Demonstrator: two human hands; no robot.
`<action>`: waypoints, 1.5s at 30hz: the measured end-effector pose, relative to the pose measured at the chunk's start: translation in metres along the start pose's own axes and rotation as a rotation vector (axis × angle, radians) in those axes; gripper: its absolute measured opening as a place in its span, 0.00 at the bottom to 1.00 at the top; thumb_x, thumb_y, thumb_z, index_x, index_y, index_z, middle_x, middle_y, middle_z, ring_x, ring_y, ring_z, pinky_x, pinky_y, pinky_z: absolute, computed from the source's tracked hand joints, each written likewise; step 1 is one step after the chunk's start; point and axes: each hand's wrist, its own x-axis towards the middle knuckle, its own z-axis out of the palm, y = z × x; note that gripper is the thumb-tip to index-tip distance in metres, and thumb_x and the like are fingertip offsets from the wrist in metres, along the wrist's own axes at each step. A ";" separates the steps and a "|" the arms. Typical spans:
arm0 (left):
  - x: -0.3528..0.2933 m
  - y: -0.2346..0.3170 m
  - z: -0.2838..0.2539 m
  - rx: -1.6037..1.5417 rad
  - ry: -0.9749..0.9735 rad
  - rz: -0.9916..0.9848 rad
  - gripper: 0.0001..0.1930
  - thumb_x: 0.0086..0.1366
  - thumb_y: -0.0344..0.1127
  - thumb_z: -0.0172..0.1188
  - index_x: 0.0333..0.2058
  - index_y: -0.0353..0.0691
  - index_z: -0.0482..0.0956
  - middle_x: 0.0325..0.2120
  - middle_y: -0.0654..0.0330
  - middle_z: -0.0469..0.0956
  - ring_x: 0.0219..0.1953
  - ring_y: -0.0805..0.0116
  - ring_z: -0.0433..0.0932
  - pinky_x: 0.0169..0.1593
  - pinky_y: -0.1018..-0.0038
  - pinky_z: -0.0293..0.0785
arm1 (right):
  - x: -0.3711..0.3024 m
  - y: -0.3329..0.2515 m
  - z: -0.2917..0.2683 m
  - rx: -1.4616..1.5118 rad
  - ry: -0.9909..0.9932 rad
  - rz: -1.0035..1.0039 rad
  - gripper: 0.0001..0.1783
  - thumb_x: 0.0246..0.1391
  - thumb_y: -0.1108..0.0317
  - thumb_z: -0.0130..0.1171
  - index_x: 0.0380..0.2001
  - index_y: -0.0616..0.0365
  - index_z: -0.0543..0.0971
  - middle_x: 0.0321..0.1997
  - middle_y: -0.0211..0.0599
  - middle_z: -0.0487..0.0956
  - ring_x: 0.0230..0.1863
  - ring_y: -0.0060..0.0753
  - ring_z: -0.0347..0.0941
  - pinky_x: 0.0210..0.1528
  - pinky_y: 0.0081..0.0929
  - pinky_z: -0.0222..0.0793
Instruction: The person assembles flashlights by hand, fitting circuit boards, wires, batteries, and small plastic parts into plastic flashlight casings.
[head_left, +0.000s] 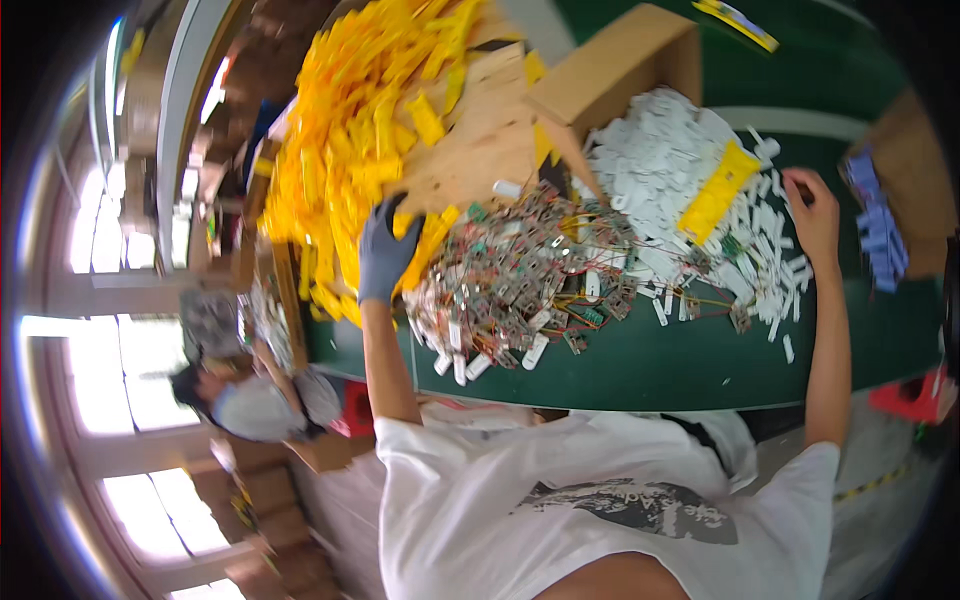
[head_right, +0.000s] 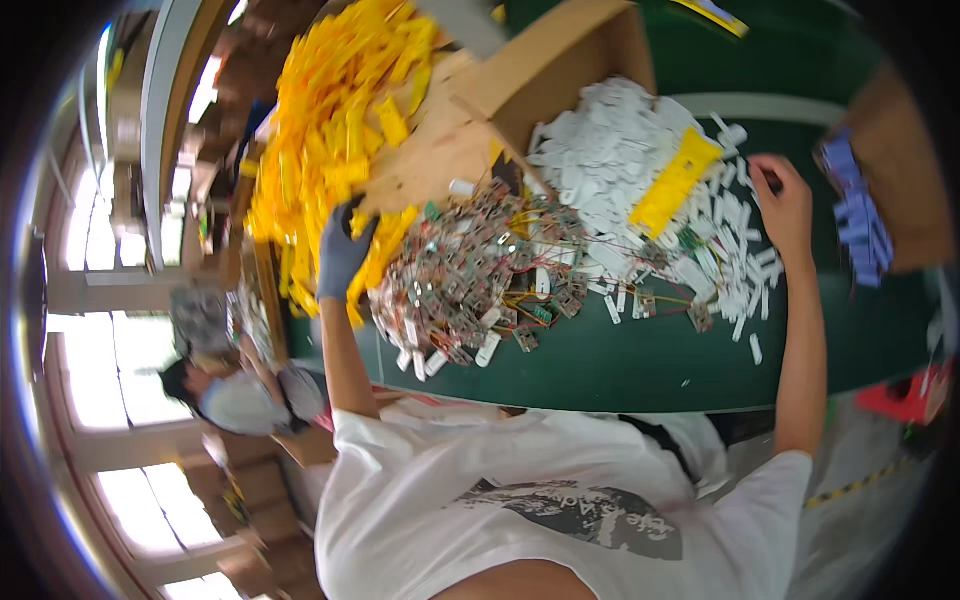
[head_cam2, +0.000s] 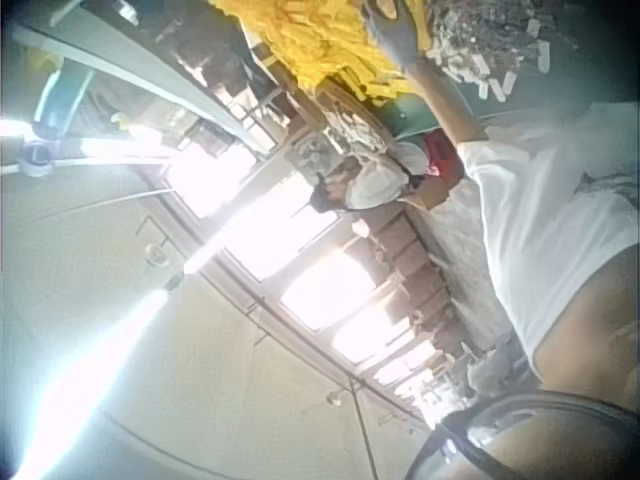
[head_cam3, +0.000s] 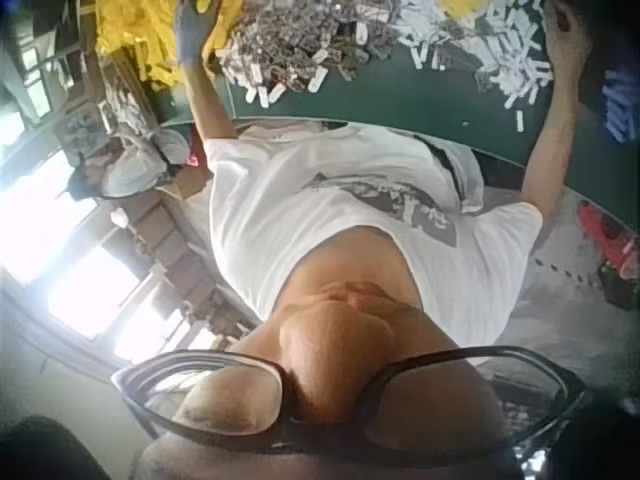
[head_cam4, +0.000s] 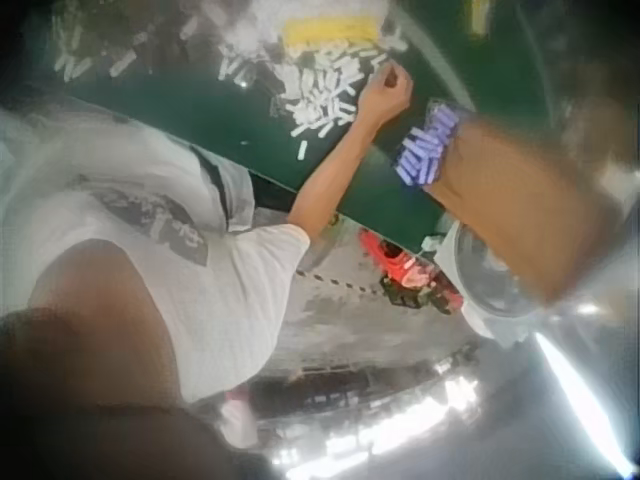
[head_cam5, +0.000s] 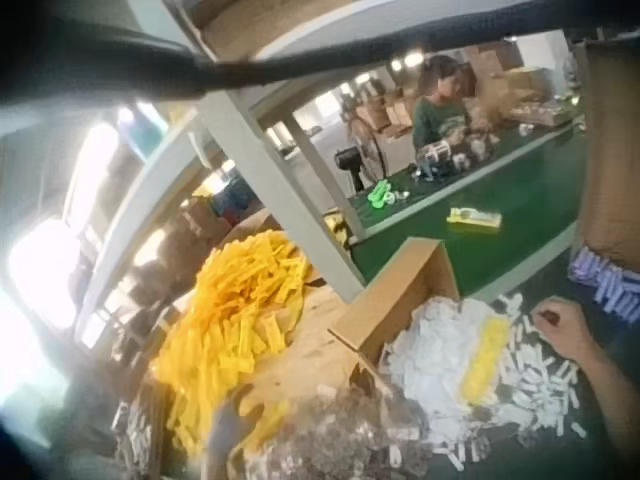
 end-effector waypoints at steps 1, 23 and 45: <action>-0.001 -0.016 0.003 0.097 -0.051 0.107 0.23 0.56 0.40 0.64 0.50 0.43 0.75 0.48 0.49 0.75 0.50 0.49 0.73 0.54 0.59 0.68 | -0.002 -0.004 0.000 0.040 0.020 -0.013 0.06 0.55 0.74 0.58 0.37 0.63 0.79 0.34 0.36 0.79 0.34 0.23 0.75 0.38 0.20 0.69; -0.007 0.021 -0.024 -0.194 0.780 0.061 0.14 0.60 0.25 0.63 0.43 0.26 0.75 0.43 0.53 0.78 0.41 0.62 0.76 0.47 0.70 0.74 | -0.011 -0.025 -0.002 0.116 -0.174 -0.155 0.09 0.50 0.65 0.62 0.33 0.58 0.80 0.37 0.35 0.77 0.44 0.40 0.73 0.46 0.36 0.69; -0.030 0.260 0.006 0.126 -0.039 0.998 0.29 0.50 0.31 0.68 0.54 0.42 0.73 0.46 0.52 0.74 0.48 0.51 0.73 0.51 0.60 0.69 | -0.023 -0.083 -0.001 1.046 -0.440 0.105 0.16 0.64 0.60 0.49 0.23 0.55 0.71 0.17 0.24 0.70 0.18 0.15 0.63 0.22 0.16 0.55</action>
